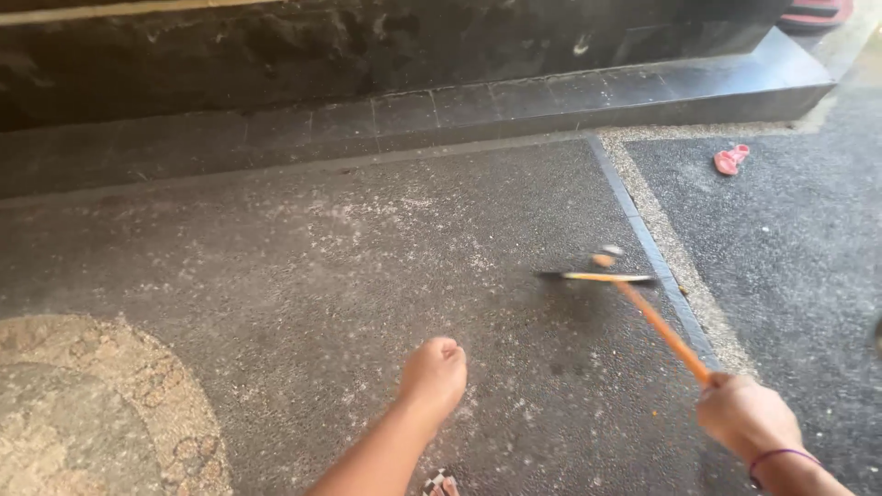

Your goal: Sweeping debris and small litter on a paved outdoor driveway area using a broom.

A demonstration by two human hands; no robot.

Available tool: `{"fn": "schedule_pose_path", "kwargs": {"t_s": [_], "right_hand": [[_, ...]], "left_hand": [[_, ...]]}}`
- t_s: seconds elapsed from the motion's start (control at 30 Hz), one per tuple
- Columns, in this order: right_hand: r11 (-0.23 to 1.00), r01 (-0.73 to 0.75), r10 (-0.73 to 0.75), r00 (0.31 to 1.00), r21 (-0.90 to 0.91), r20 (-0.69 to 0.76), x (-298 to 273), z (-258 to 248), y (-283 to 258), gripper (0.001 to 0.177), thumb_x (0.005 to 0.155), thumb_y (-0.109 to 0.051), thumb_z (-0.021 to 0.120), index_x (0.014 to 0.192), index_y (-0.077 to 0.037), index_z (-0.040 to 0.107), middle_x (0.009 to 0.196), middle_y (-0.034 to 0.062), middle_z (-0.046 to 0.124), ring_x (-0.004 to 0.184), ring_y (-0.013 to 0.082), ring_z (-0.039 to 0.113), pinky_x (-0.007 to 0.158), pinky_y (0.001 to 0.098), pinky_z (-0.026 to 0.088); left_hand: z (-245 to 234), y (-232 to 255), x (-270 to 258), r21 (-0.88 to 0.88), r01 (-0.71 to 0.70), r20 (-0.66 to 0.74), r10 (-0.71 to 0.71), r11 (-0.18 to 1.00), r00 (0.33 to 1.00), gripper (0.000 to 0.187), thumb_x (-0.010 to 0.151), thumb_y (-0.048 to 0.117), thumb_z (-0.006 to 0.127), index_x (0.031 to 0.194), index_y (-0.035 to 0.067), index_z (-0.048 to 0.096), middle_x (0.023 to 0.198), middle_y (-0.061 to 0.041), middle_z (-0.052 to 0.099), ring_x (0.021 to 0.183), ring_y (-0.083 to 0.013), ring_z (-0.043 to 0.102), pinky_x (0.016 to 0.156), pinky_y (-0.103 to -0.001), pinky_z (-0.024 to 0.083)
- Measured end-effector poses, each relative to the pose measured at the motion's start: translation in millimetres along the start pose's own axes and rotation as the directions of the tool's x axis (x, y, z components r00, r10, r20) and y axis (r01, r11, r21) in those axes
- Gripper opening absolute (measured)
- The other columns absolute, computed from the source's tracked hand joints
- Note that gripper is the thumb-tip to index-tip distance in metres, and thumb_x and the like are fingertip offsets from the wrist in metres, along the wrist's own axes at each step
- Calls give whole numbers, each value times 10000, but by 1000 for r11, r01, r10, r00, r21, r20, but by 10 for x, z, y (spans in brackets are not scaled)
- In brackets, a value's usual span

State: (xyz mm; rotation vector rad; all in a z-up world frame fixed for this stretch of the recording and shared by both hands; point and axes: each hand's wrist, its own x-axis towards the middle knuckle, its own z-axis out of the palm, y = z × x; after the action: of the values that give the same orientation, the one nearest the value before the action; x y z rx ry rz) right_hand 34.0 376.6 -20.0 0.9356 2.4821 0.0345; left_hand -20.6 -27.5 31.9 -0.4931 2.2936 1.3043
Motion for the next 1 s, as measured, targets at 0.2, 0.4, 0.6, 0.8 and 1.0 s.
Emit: {"fn": "schedule_pose_path", "kwargs": {"t_s": [0.2, 0.4, 0.6, 0.8, 1.0], "right_hand": [[986, 60, -32, 985, 159, -170, -540, -19, -314, 418, 1012, -393, 474, 1377, -294, 652, 1100, 115, 794, 1023, 332, 762, 929, 465, 601], [915, 395, -395, 918, 75, -27, -1391, 10, -1367, 356, 981, -363, 506, 1309, -302, 630, 1019, 102, 769, 977, 328, 744, 885, 488, 598], [656, 753, -754, 654, 43, 65, -1817, 103, -1989, 480, 961, -210, 514, 1434, -294, 505, 1054, 118, 718, 972, 346, 724, 828, 499, 588], [830, 555, -528, 815, -56, 239, -1509, -20, -1806, 487, 1021, -236, 498, 1486, -378, 462, 1131, 58, 731, 1086, 280, 724, 916, 453, 602], [990, 140, -140, 989, 11, -43, -336, 238, -742, 370, 1019, -400, 478, 1328, -378, 681, 1175, 55, 768, 1105, 287, 732, 997, 420, 584]], "left_hand": [[171, -260, 433, -35, -99, -15, 98, 994, 995, 411, 907, 269, 562, 1248, 68, 671, 1229, -122, 732, 1161, -252, 699, 998, -367, 527], [141, -204, 514, -27, -102, -54, 100, 994, 993, 424, 916, 281, 558, 1274, 76, 655, 1248, -117, 722, 1178, -250, 691, 1009, -370, 518], [96, -392, 658, -21, -159, -124, 156, 987, 980, 402, 909, 297, 577, 1214, 59, 688, 1184, -135, 746, 1145, -261, 710, 989, -365, 536], [-151, -396, 556, 4, -81, -104, 81, 997, 991, 359, 914, 295, 570, 1168, 91, 719, 1152, -107, 760, 1102, -259, 723, 967, -381, 543], [-226, -82, 346, 92, -47, -19, 49, 995, 999, 336, 935, 264, 536, 1105, 48, 730, 1095, -129, 775, 1037, -282, 735, 929, -394, 544]]}}
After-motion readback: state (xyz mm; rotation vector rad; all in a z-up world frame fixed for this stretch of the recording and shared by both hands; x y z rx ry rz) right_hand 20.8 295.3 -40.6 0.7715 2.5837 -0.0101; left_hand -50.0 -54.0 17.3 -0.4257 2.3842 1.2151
